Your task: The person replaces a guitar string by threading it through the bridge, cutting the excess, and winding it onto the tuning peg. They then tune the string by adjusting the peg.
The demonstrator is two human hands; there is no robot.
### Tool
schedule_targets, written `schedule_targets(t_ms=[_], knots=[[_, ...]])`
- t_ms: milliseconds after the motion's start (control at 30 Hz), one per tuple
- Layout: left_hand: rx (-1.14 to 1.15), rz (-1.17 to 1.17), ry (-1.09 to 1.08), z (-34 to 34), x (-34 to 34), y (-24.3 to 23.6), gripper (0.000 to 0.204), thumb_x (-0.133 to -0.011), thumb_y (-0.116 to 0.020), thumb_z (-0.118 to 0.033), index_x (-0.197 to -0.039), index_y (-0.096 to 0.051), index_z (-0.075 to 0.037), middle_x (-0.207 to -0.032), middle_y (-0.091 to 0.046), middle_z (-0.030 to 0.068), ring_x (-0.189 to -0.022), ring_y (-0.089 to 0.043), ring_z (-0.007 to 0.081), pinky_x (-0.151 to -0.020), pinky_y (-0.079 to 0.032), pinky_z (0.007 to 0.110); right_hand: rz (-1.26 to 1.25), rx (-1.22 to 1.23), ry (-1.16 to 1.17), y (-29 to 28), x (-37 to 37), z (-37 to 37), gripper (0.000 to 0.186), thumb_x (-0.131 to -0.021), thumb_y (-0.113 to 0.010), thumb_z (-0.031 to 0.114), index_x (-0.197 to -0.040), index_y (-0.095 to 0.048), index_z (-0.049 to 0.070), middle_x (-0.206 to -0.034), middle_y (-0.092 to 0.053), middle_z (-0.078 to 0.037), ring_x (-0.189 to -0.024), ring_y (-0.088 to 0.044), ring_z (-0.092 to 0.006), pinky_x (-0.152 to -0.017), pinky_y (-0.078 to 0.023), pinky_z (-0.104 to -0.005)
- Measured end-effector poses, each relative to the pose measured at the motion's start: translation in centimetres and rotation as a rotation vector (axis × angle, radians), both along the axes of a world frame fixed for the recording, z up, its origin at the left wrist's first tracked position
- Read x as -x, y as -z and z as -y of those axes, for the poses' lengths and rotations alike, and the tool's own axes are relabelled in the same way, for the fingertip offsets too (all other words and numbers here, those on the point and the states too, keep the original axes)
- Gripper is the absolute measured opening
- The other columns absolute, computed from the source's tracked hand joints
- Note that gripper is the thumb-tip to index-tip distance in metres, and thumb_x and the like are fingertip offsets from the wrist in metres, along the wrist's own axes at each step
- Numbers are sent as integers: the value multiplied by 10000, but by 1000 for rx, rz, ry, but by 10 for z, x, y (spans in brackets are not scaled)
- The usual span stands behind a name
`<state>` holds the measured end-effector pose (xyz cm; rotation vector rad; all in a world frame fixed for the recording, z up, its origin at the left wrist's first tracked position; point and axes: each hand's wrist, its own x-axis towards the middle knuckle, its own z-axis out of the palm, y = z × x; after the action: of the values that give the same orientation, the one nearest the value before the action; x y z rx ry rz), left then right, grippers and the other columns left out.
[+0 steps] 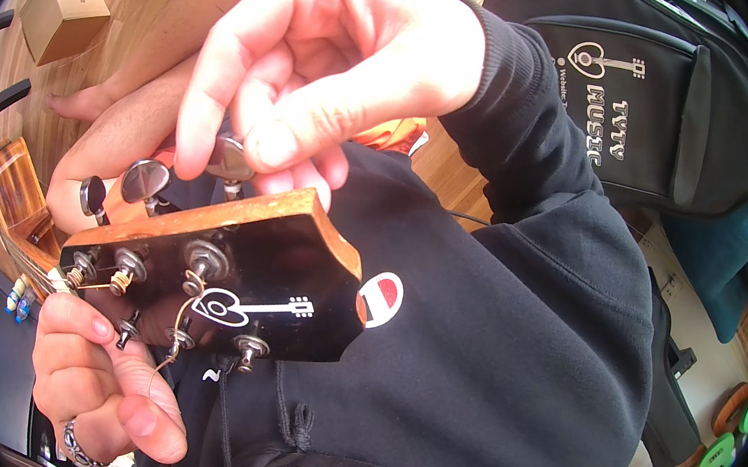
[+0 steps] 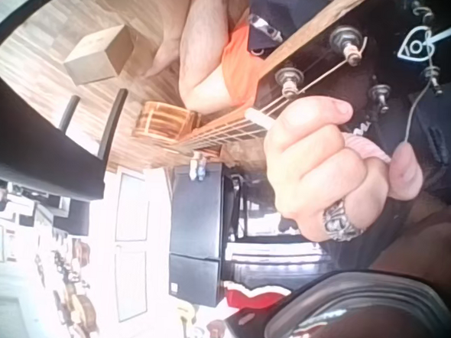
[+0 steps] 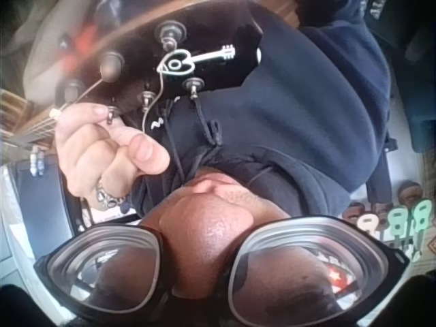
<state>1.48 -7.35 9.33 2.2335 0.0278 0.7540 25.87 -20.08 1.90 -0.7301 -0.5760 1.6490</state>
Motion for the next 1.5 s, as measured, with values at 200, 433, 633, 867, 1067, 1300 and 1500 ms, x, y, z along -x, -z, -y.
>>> schedule_targets(t_ms=[200,433,633,867,1067,1300,1500], knots=[[-3,-4,-8,2,-3,1,193,-809,-478,-145,-634,-400,-122,-588,-214,-7,-492,-252,153,-494,-291,317,250,-175,-92,0,-1,-16,230,-787,-760,55,-937,-665,-91,-755,-667,-87,-605,-610,-89,-537,-484,-188],[6,33,-2,0,-2,3,223,-809,-473,-144,-619,-358,-121,-592,-208,-3,-493,-244,155,-494,-283,321,-86,214,-44,-19,-2,-9,284,-761,-792,52,-967,-667,-98,-766,-662,-83,-644,-598,-80,-582,-476,-197],[120,67,81,-4,-16,-3,269,-810,-506,-77,-564,-403,-108,-507,-310,-14,-436,-297,125,-468,-394,292,-46,-61,10,13,4,-3,269,-743,-815,38,-937,-669,-77,-761,-657,-88,-666,-622,-86,-564,-475,-189],[230,-314,-88,6,5,-26,340,-732,-777,-183,-554,-488,-173,-504,-413,-94,-557,-457,101,-616,-470,283,-26,98,65,-19,9,-10,215,-751,-818,68,-842,-664,-51,-723,-672,-73,-601,-623,-84,-529,-480,-195],[188,-211,-79,7,5,-17,302,-694,-788,-214,-546,-526,-230,-481,-321,-117,-573,-394,85,-586,-385,235,101,22,101,-9,10,-6,227,-733,-827,63,-849,-671,-53,-743,-679,-85,-641,-645,-101,-561,-500,-197],[160,200,94,-1,-30,2,351,-771,-517,-41,-526,-278,-120,-430,-244,-39,-359,-245,92,-420,-430,279,84,-53,187,-5,18,-5,222,-738,-828,82,-840,-677,-45,-761,-680,-90,-653,-641,-105,-570,-498,-208],[132,225,131,-5,-30,5,354,-782,-512,-40,-527,-280,-121,-430,-247,-43,-356,-235,93,-417,-423,278,252,-16,91,-13,8,-4,228,-749,-826,121,-832,-678,-30,-754,-673,-74,-643,-622,-98,-566,-479,-204]])
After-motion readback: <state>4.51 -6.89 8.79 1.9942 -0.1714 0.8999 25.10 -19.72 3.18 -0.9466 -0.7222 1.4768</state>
